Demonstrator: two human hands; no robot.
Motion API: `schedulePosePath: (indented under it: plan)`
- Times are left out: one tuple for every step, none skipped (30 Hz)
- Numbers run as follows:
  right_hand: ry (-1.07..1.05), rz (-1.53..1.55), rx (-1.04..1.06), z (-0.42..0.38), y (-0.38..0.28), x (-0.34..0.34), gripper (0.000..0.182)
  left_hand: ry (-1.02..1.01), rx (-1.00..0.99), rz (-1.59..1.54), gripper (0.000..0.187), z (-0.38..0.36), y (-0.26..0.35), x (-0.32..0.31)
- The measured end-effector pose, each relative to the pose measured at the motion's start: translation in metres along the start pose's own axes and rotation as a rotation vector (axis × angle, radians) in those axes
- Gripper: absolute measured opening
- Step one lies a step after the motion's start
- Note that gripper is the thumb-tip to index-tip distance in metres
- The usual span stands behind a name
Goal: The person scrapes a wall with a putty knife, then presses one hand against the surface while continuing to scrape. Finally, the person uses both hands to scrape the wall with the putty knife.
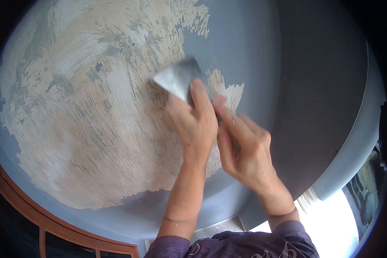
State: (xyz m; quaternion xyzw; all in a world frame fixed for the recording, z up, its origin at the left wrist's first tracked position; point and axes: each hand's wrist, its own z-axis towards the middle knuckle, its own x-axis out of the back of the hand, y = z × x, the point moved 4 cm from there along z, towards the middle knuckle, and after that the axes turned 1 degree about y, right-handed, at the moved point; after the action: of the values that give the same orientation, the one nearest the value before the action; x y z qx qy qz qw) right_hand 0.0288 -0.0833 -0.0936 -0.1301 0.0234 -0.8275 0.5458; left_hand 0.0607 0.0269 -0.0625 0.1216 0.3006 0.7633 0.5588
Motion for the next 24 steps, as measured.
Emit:
schedulePosePath:
  plan:
    - [-0.02, 0.0, -0.029, -0.008, -0.001, 0.0, 0.041, 0.016, 0.081, -0.035, 0.03, -0.009, -0.004, 0.002]
    - [-0.039, 0.0, -0.06, -0.02, -0.004, 0.0, 0.041, 0.031, 0.163, -0.069, 0.03, -0.023, -0.009, 0.005]
    - [-0.059, 0.0, -0.094, -0.028, -0.006, 0.0, 0.041, 0.043, 0.249, -0.103, 0.031, -0.033, -0.014, 0.006]
    - [-0.07, -0.023, -0.102, -0.033, -0.007, -0.002, 0.042, 0.039, 0.233, -0.12, 0.031, -0.036, -0.017, 0.008]
    - [-0.084, -0.044, -0.113, -0.036, -0.008, -0.004, 0.042, 0.037, 0.223, -0.136, 0.031, -0.038, -0.019, 0.009]
    - [-0.1, -0.064, -0.124, -0.038, -0.008, -0.007, 0.042, 0.037, 0.213, -0.151, 0.031, -0.04, -0.021, 0.01]
    - [-0.099, -0.087, -0.102, -0.034, -0.008, -0.007, 0.043, 0.105, 0.201, -0.208, 0.029, -0.035, -0.021, 0.009]
    - [-0.086, -0.083, -0.084, -0.028, -0.006, -0.009, 0.043, 0.085, 0.185, -0.191, 0.029, -0.028, -0.02, 0.008]
    - [-0.074, -0.078, -0.068, -0.02, -0.005, -0.011, 0.043, 0.065, 0.171, -0.173, 0.03, -0.021, -0.018, 0.008]
    - [-0.06, -0.073, -0.051, -0.015, -0.005, -0.011, 0.042, 0.044, 0.155, -0.156, 0.03, -0.016, -0.016, 0.007]
    - [-0.07, -0.057, -0.072, -0.013, -0.005, -0.009, 0.042, 0.05, 0.165, -0.162, 0.031, -0.014, -0.012, 0.006]
    - [-0.083, -0.052, -0.086, -0.015, -0.005, -0.008, 0.042, 0.065, 0.169, -0.167, 0.03, -0.016, -0.012, 0.006]
    - [-0.096, -0.047, -0.101, -0.02, -0.006, -0.005, 0.042, 0.078, 0.175, -0.173, 0.03, -0.021, -0.013, 0.005]
    - [-0.108, -0.044, -0.113, -0.024, -0.006, -0.004, 0.042, 0.091, 0.178, -0.181, 0.03, -0.026, -0.015, 0.005]
    - [-0.106, -0.048, -0.113, -0.03, -0.008, -0.004, 0.042, 0.079, 0.172, -0.179, 0.03, -0.031, -0.018, 0.007]
    - [-0.104, -0.052, -0.114, -0.037, -0.008, -0.006, 0.043, 0.066, 0.167, -0.176, 0.03, -0.037, -0.024, 0.009]
    - [-0.104, -0.055, -0.119, -0.04, -0.006, -0.007, 0.043, 0.052, 0.165, -0.172, 0.03, -0.04, -0.027, 0.01]
    - [-0.097, -0.069, -0.101, -0.037, -0.006, -0.007, 0.043, 0.068, 0.187, -0.189, 0.03, -0.037, -0.027, 0.009]
    - [-0.094, -0.081, -0.084, -0.031, -0.004, -0.008, 0.044, 0.084, 0.212, -0.206, 0.03, -0.032, -0.025, 0.006]
    - [-0.093, -0.092, -0.073, -0.027, -0.004, -0.008, 0.044, 0.101, 0.242, -0.219, 0.03, -0.029, -0.024, 0.005]
    - [-0.094, -0.076, -0.083, -0.024, -0.003, -0.008, 0.044, 0.073, 0.224, -0.211, 0.031, -0.027, -0.022, 0.004]
    - [-0.091, -0.061, -0.087, -0.021, -0.003, -0.007, 0.044, 0.044, 0.197, -0.208, 0.031, -0.023, -0.019, 0.004]
    - [-0.087, -0.045, -0.089, -0.019, -0.003, -0.006, 0.044, 0.016, 0.169, -0.204, 0.031, -0.021, -0.016, 0.004]
    - [-0.098, -0.055, -0.094, -0.023, -0.003, -0.005, 0.044, 0.038, 0.196, -0.199, 0.032, -0.025, -0.019, 0.004]
